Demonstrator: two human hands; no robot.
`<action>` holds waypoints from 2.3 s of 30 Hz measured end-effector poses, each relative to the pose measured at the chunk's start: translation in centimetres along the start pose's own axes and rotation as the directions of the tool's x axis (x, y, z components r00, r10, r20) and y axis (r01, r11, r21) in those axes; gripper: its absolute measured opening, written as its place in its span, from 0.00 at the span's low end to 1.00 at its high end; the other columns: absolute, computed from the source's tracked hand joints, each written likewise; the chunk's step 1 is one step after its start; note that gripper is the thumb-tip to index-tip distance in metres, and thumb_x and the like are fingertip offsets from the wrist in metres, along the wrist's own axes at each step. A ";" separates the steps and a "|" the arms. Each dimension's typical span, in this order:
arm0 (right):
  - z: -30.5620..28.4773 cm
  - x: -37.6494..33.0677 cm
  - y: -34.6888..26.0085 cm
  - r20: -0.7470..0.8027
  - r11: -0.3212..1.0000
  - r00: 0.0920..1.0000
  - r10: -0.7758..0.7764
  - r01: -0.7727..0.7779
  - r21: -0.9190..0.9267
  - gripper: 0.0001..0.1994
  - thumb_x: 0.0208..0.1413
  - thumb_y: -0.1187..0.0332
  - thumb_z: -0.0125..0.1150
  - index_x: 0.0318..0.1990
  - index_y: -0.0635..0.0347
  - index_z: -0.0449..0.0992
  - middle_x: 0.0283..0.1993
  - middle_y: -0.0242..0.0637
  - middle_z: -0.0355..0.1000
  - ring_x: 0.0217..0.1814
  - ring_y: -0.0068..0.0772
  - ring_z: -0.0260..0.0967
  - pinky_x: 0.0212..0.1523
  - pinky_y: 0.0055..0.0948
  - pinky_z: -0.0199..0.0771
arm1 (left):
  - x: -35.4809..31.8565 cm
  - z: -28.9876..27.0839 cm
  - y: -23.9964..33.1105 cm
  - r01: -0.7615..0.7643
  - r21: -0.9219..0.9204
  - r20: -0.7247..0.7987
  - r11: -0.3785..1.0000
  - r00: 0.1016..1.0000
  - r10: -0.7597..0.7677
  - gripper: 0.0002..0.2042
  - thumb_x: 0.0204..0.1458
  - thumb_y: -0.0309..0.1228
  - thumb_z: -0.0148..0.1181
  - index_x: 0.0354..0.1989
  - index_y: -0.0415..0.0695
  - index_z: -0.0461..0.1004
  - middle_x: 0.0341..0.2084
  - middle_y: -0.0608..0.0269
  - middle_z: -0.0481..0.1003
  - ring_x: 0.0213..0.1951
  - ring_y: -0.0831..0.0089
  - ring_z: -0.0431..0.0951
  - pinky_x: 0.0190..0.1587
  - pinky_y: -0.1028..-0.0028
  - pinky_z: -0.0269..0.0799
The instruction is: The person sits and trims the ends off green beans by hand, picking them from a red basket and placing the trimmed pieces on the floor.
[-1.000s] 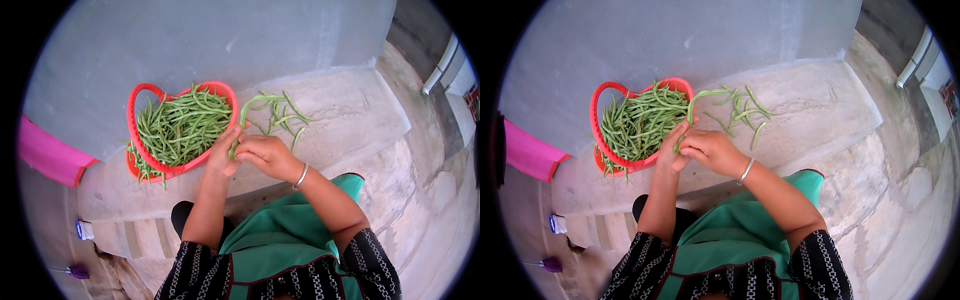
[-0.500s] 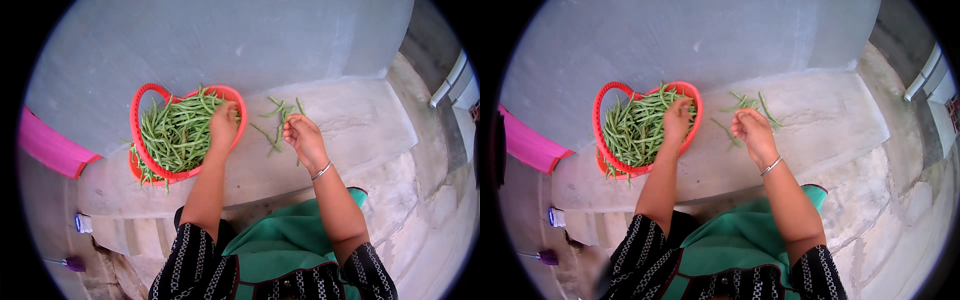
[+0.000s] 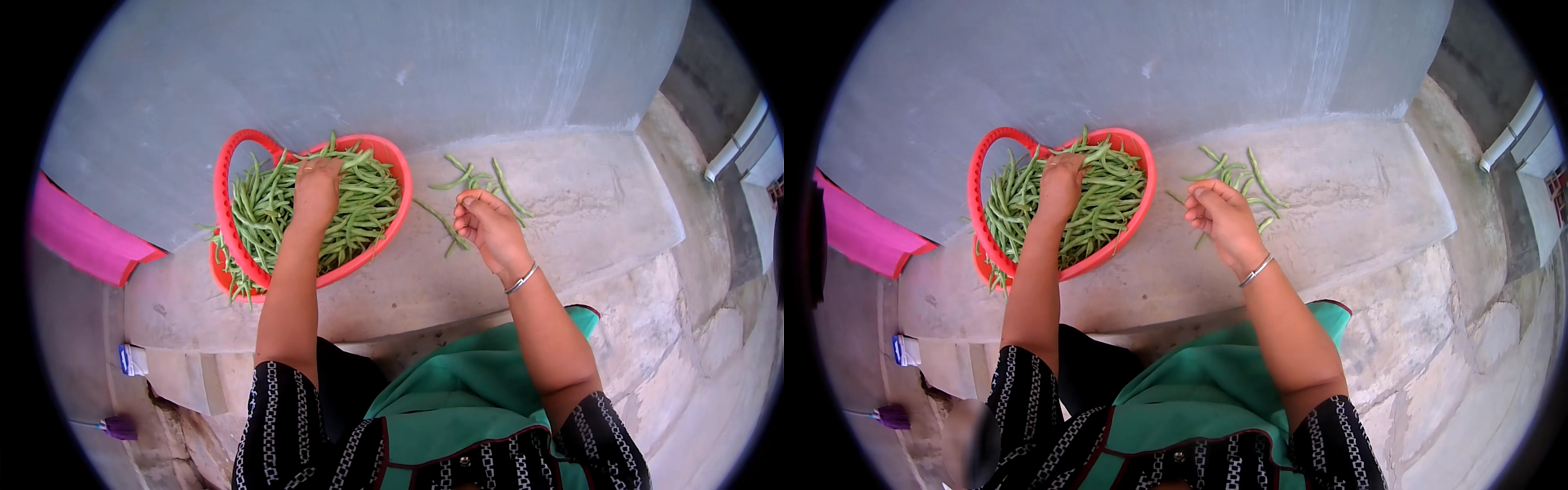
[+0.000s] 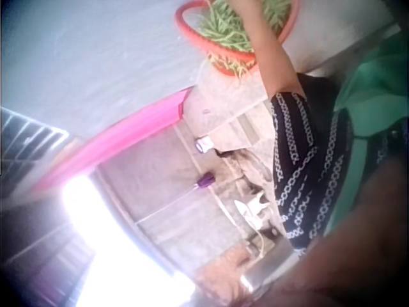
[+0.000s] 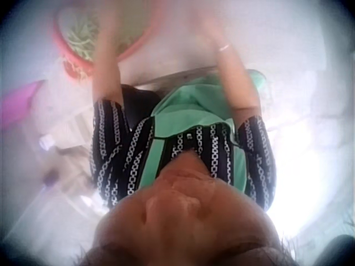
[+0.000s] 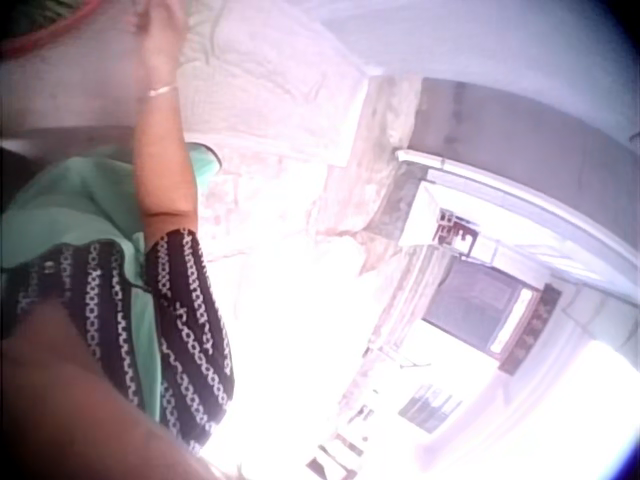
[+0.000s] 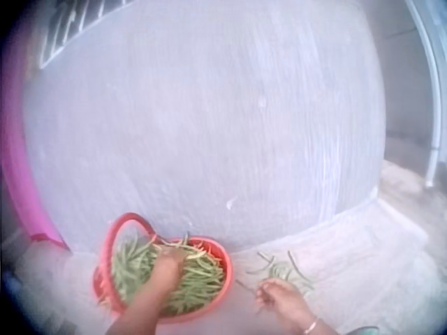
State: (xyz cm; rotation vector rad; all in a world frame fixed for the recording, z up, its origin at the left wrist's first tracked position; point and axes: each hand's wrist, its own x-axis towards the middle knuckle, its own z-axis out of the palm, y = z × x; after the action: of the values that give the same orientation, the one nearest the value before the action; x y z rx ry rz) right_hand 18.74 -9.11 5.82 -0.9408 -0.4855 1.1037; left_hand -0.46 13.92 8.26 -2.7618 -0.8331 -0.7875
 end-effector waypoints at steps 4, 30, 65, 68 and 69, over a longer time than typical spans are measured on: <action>0.0 -0.7 0.0 0.021 1.000 1.000 0.001 -0.001 0.005 0.05 0.57 0.69 0.49 0.36 0.58 0.72 0.29 0.28 0.70 0.29 0.18 0.67 0.31 0.19 0.68 | -0.8 1.3 -0.5 -0.095 0.186 0.167 0.978 0.984 0.063 0.10 0.43 0.24 0.55 0.35 0.47 0.77 0.29 0.57 0.74 0.38 0.59 0.73 0.47 0.60 0.64; -1.0 -3.8 -4.6 0.012 0.975 0.983 -0.185 0.182 0.128 0.14 0.61 0.62 0.48 0.43 0.65 0.71 0.23 0.24 0.59 0.21 0.14 0.50 0.19 0.15 0.51 | -5.8 -4.3 15.1 0.594 -0.795 0.602 0.127 0.798 0.040 0.13 0.58 0.28 0.46 0.48 0.37 0.68 0.30 0.65 0.72 0.36 0.76 0.72 0.40 0.76 0.67; -0.2 -2.2 -3.1 -0.226 0.958 0.932 -0.285 0.273 -0.084 0.12 0.57 0.63 0.54 0.29 0.61 0.75 0.17 0.24 0.57 0.18 0.16 0.49 0.19 0.18 0.49 | -7.8 -2.4 19.5 0.777 -0.527 0.780 -0.345 0.603 0.166 0.09 0.58 0.32 0.47 0.42 0.40 0.69 0.25 0.67 0.70 0.24 0.75 0.72 0.27 0.74 0.70; -0.5 -2.9 -3.4 -0.138 0.981 0.973 -0.188 0.193 0.028 0.14 0.59 0.60 0.52 0.32 0.63 0.74 0.17 0.21 0.56 0.16 0.12 0.44 0.16 0.14 0.42 | -5.3 -0.2 15.7 0.568 -0.743 0.551 0.354 0.820 -0.157 0.09 0.58 0.29 0.46 0.42 0.41 0.69 0.28 0.64 0.71 0.25 0.75 0.74 0.29 0.73 0.71; -0.4 -3.2 -3.3 -0.108 0.989 0.984 -0.140 0.144 0.033 0.14 0.59 0.60 0.52 0.32 0.63 0.73 0.17 0.21 0.56 0.16 0.12 0.44 0.16 0.14 0.42 | -4.3 -0.1 14.5 0.444 -0.698 0.439 0.562 0.885 -0.154 0.08 0.57 0.28 0.46 0.42 0.40 0.68 0.27 0.62 0.72 0.25 0.74 0.74 0.29 0.72 0.71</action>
State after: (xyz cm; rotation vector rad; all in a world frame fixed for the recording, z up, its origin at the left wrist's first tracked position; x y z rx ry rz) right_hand 19.52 -12.66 8.68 -0.9099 -0.4355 0.9271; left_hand 4.43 -0.29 6.20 -3.6839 -1.3254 -0.9280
